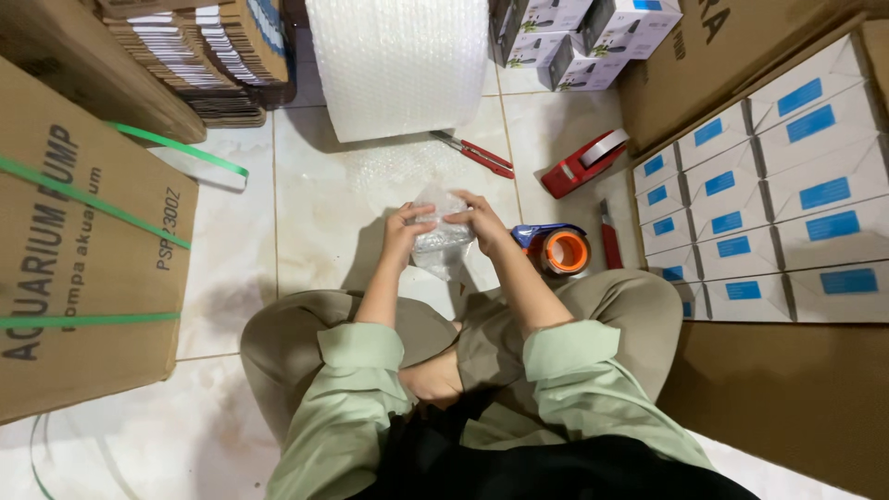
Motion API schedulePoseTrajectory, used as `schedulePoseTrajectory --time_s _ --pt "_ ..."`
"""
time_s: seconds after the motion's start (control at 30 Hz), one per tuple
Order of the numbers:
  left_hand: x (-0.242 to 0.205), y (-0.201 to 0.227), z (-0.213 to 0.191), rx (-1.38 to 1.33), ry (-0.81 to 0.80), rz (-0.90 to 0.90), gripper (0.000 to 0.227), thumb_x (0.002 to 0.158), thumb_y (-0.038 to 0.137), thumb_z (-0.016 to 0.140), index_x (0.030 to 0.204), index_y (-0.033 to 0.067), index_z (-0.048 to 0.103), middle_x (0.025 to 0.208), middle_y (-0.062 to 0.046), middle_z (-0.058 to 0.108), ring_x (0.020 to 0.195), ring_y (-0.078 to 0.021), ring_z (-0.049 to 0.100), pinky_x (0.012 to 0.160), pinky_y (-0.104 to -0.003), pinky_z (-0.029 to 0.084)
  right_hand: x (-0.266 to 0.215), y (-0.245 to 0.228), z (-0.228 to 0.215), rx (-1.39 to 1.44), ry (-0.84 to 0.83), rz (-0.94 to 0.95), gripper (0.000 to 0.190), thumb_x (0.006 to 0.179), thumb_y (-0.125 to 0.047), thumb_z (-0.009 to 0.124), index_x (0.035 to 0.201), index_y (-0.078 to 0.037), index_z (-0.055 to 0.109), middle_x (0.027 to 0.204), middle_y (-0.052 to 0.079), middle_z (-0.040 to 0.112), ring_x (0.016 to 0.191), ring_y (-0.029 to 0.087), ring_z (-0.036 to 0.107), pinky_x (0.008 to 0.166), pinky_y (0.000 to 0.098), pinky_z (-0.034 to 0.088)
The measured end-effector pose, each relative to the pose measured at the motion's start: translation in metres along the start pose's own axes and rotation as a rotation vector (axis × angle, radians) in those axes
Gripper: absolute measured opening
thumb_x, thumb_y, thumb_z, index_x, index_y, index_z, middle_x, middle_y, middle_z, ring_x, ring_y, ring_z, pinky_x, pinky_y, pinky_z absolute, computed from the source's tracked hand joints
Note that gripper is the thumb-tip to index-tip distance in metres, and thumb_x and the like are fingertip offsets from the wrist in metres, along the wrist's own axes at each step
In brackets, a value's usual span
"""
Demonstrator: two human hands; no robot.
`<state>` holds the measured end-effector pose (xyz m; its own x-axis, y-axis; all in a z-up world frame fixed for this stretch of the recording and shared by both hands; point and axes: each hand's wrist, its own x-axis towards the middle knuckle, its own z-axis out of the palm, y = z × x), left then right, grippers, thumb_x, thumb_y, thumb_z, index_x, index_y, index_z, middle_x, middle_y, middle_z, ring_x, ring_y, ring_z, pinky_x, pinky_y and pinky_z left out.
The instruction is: The person sits on the floor and wraps small white boxes with bubble wrap. They use a tape dispenser to secure the bubble wrap around each box and then place the wrapped items into a larger cardboard box.
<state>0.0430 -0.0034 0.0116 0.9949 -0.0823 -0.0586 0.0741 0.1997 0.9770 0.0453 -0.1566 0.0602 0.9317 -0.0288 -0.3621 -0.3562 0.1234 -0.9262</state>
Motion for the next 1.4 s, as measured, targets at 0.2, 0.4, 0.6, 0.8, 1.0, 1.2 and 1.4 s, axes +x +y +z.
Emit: schedulePoseTrajectory --time_s 0.2,0.4,0.6,0.8,1.0,1.2,1.4 --pt "0.020 -0.039 -0.007 0.060 -0.016 0.143 0.017 0.056 0.002 0.082 0.066 0.0069 0.069 0.080 -0.006 0.063 0.080 -0.0144 0.056 0.081 -0.025 0.040 0.023 0.024 -0.035 -0.339 -0.054 -0.406 0.030 0.062 -0.017 0.084 0.090 -0.018 0.074 0.102 0.009 0.047 0.104 0.030 0.047 0.095 0.0458 0.034" --pt "0.005 0.013 -0.005 0.887 -0.175 0.578 0.033 0.064 -0.004 0.066 0.089 0.0145 0.055 0.080 -0.002 0.059 0.084 -0.0238 0.055 0.082 -0.038 0.044 -0.003 -0.004 -0.044 -1.335 -0.001 -0.934 0.025 0.072 -0.038 0.074 0.092 -0.027 0.063 0.091 -0.003 0.046 0.100 0.022 0.045 0.090 0.0478 0.033" --pt "-0.037 0.054 0.029 1.352 -0.130 0.759 0.031 0.077 0.011 0.059 0.107 0.0070 0.063 0.089 -0.008 0.055 0.101 -0.0297 0.054 0.100 -0.046 0.039 -0.008 0.004 -0.038 -1.277 0.217 -1.316 0.011 0.080 -0.030 0.066 0.080 -0.020 0.064 0.073 0.002 0.048 0.080 0.021 0.050 0.081 0.0413 0.039" --pt "-0.034 0.006 0.018 1.225 -0.077 0.793 0.041 0.080 0.006 0.060 0.120 0.0069 0.061 0.092 -0.014 0.051 0.101 -0.0369 0.053 0.095 -0.046 0.045 0.003 0.005 -0.046 -1.116 0.106 -1.278 0.031 0.085 -0.046 0.059 0.069 -0.018 0.056 0.067 -0.003 0.046 0.071 0.018 0.049 0.072 0.0302 0.041" --pt "-0.026 -0.025 0.005 1.054 -0.013 0.963 0.032 0.084 0.005 0.058 0.112 0.0135 0.069 0.083 -0.006 0.055 0.095 -0.0264 0.058 0.101 -0.039 0.043 0.083 0.032 -0.131 -0.482 0.896 -0.708 0.013 0.082 -0.017 0.061 0.073 -0.008 0.062 0.065 0.014 0.056 0.068 0.034 0.058 0.067 0.0410 0.047" --pt "-0.025 -0.024 0.015 0.949 0.074 1.081 0.019 0.087 0.007 0.062 0.100 0.0133 0.074 0.075 -0.006 0.058 0.080 -0.0263 0.058 0.093 -0.040 0.050 0.214 0.147 -0.266 0.075 1.190 -0.225 0.009 0.078 -0.022 0.067 0.081 -0.014 0.067 0.067 0.007 0.064 0.048 0.020 0.062 0.038 0.0305 0.053" --pt "-0.022 -0.031 0.017 0.995 0.129 1.148 0.015 0.087 0.008 0.064 0.093 0.0145 0.076 0.071 -0.003 0.057 0.078 -0.0226 0.058 0.089 -0.039 0.053 0.171 0.077 -0.214 0.343 1.184 -0.202 0.021 0.074 -0.028 0.077 0.075 -0.009 0.068 0.070 0.011 0.064 0.060 0.023 0.064 0.044 0.0357 0.054"
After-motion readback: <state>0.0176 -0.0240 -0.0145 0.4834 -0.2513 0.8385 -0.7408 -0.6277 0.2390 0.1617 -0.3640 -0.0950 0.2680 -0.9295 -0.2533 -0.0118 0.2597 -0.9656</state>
